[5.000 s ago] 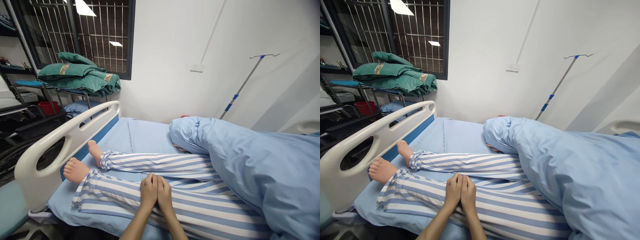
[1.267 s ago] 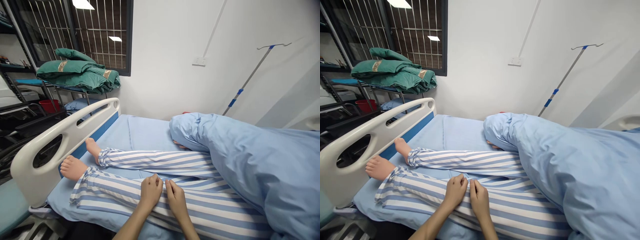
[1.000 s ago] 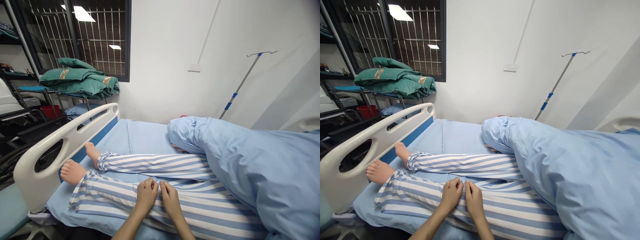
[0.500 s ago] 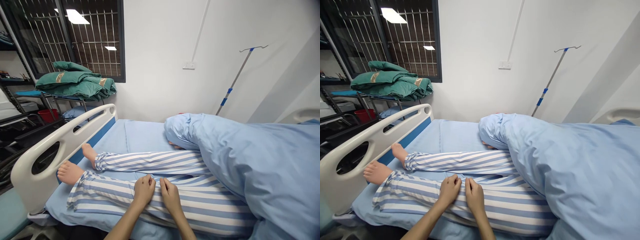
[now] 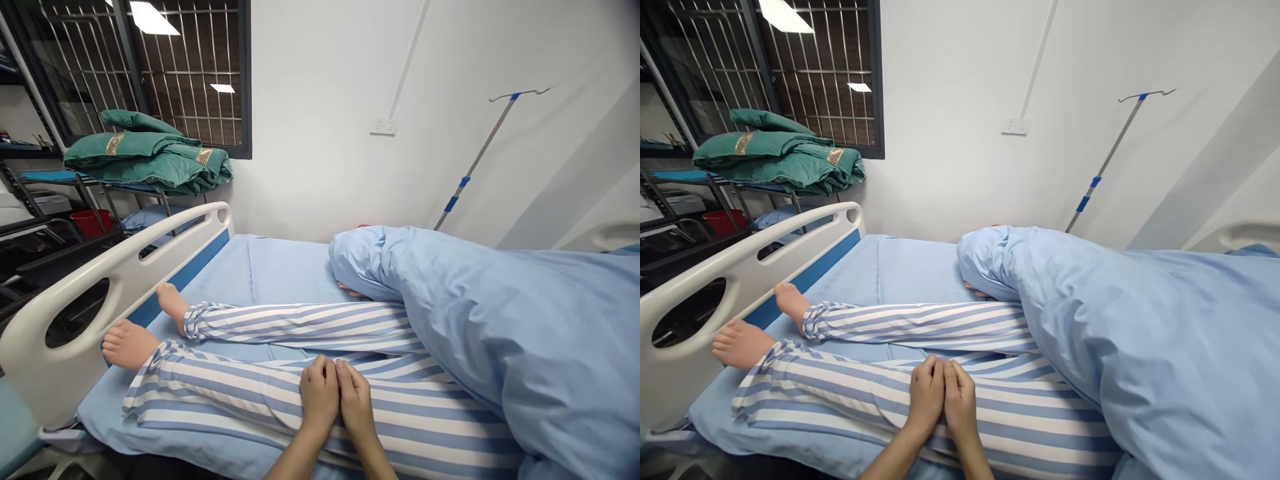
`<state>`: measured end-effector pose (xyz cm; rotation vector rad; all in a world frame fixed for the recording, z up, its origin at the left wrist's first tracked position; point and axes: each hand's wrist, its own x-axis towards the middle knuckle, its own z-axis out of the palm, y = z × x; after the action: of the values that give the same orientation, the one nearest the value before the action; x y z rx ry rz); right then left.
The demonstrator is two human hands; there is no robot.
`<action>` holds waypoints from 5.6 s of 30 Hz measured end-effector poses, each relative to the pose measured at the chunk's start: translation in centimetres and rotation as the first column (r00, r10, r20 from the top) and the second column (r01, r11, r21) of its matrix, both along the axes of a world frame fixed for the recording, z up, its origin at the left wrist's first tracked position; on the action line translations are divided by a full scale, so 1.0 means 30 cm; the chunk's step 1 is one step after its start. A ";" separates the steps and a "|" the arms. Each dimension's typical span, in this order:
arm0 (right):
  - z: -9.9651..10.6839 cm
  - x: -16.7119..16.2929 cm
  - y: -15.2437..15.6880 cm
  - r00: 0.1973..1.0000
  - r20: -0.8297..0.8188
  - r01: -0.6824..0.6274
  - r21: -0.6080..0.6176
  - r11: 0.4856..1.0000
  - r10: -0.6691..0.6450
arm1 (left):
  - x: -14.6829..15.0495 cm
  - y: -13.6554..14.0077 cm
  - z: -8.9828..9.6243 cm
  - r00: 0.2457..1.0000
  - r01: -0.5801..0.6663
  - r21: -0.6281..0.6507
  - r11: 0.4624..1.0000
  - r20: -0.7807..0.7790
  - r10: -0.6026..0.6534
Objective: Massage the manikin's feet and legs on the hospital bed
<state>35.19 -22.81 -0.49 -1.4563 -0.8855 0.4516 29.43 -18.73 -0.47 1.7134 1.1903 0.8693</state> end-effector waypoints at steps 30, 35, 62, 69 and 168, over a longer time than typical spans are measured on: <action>-0.009 0.078 -0.042 0.893 0.450 0.072 -0.157 0.985 0.006 | -0.024 -0.013 -0.012 0.983 0.063 0.198 0.978 -0.182 -0.026; -0.001 0.087 -0.046 0.956 0.291 0.062 -0.091 0.994 -0.034 | -0.017 -0.021 0.025 0.981 0.065 0.166 0.984 -0.192 -0.033; 0.095 0.164 -0.128 0.927 0.366 0.131 -0.123 0.984 -0.077 | 0.097 -0.077 0.013 0.972 0.148 0.213 0.966 -0.211 -0.102; 0.014 0.175 -0.129 0.878 0.468 0.185 -0.133 0.974 -0.103 | 0.098 -0.087 0.024 0.968 0.165 0.204 0.965 -0.221 -0.119; 0.054 0.364 -0.250 0.921 0.263 0.299 -0.001 0.954 -0.288 | 0.353 -0.228 0.138 0.907 0.312 -0.028 0.950 0.307 -0.289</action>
<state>46.10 -30.29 1.12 -1.6804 -0.8472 0.0526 40.01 -25.58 3.67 1.5819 0.7235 0.8430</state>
